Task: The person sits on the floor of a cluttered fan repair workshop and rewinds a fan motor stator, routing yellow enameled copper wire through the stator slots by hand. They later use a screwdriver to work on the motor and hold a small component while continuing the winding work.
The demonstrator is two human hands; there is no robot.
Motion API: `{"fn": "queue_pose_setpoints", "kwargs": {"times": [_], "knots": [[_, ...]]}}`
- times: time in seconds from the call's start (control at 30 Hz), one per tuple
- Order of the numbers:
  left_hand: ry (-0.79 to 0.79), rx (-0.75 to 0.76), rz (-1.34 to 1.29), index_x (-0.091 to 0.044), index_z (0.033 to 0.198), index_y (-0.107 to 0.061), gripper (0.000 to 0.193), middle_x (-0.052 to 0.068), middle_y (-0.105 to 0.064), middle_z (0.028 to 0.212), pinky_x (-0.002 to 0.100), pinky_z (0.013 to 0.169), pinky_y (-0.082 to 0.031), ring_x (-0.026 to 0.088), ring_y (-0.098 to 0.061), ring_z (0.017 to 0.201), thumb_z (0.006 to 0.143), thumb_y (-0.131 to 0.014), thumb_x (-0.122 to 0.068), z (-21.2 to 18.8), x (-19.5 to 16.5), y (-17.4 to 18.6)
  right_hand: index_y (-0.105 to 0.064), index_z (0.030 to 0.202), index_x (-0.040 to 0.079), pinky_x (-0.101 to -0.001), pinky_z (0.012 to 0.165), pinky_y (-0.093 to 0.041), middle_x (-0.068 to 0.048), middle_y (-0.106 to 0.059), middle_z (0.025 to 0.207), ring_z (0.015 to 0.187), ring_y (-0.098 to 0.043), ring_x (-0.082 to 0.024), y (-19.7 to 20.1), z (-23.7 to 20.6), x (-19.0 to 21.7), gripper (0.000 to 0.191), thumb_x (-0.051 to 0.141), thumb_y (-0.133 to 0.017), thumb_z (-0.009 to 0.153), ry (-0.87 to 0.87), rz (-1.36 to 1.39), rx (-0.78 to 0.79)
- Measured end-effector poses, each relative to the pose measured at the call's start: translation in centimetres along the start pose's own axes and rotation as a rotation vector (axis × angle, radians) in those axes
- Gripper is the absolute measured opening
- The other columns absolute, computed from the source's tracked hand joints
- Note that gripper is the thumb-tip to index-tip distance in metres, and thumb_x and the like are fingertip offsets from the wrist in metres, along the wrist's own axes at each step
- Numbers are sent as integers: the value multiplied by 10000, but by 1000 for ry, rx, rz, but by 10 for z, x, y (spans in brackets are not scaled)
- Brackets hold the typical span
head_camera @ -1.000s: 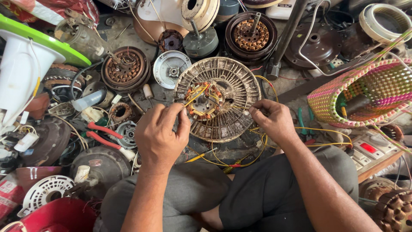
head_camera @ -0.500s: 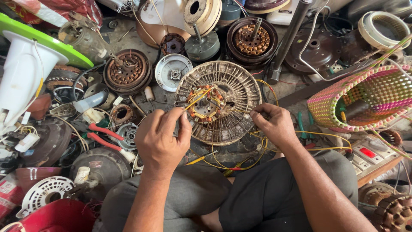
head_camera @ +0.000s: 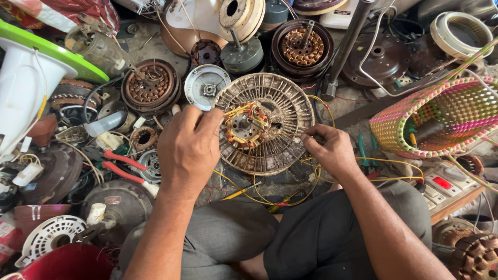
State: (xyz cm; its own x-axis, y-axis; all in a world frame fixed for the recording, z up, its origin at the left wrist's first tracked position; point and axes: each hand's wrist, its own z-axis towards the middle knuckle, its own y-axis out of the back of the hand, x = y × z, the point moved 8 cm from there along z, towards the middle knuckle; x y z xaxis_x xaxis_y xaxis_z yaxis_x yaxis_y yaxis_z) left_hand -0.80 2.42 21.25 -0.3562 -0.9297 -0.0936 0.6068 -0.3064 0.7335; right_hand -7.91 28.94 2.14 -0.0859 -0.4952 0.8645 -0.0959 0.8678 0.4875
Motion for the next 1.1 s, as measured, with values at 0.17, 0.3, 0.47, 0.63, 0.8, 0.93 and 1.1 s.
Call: {"fn": "queue_pose_setpoints", "kwargs": {"times": [0.17, 0.3, 0.47, 0.63, 0.8, 0.93, 1.1], "knots": [[13, -23, -37, -122, 1067, -696, 200, 60, -530, 874, 423, 703, -498, 273, -596, 807, 895, -749, -34, -5, -2, 5, -765, 965, 42, -261, 589, -489, 3, -689, 677, 624, -578, -40, 0, 0, 2, 208, 233, -732, 889, 9, -4, -8], [19, -36, -55, -133, 1061, -689, 212, 56, -505, 866, 425, 724, -500, 269, -590, 823, 888, -736, -20, -8, -2, 7, -762, 970, 41, -277, 569, -470, -11, -666, 654, 599, -549, -58, 0, 0, 0, 212, 233, -735, 886, 3, -44, -3], [17, -36, -57, -127, 1063, -687, 187, 57, -499, 865, 418, 712, -496, 266, -581, 813, 905, -753, -51, -8, -2, 7, -756, 966, 26, -265, 572, -470, 11, -664, 668, 613, -545, -44, -3, 1, -1, 213, 221, -734, 885, 24, 1, 21], [24, -35, -47, -128, 1058, -686, 175, 46, -491, 861, 404, 704, -496, 248, -575, 802, 916, -763, -60, -10, -1, 5, -762, 967, 24, -262, 586, -472, 10, -670, 688, 626, -561, -50, -4, 1, -2, 200, 210, -716, 911, -28, 100, 54], [22, -34, -35, -128, 1064, -689, 188, 42, -488, 861, 396, 704, -499, 241, -577, 800, 910, -762, -49, -11, 0, 4, -764, 970, 19, -262, 597, -479, 6, -677, 705, 637, -568, -56, -3, 0, 0, 204, 208, -713, 913, -46, 110, 60], [24, -34, -41, -126, 1074, -690, 195, 45, -496, 867, 395, 710, -504, 243, -582, 806, 908, -763, -52, -11, 0, 5, -763, 964, 12, -264, 593, -478, 2, -675, 703, 634, -571, -57, -4, 0, 0, 207, 207, -713, 915, -43, 125, 53], [35, -38, -48, -128, 1071, -697, 176, 45, -511, 870, 399, 710, -506, 248, -591, 811, 921, -768, -70, -11, 1, 7, -766, 969, 7, -260, 587, -469, 9, -674, 703, 633, -564, -51, -4, 0, -2, 213, 207, -722, 910, -39, 151, 41]]}}
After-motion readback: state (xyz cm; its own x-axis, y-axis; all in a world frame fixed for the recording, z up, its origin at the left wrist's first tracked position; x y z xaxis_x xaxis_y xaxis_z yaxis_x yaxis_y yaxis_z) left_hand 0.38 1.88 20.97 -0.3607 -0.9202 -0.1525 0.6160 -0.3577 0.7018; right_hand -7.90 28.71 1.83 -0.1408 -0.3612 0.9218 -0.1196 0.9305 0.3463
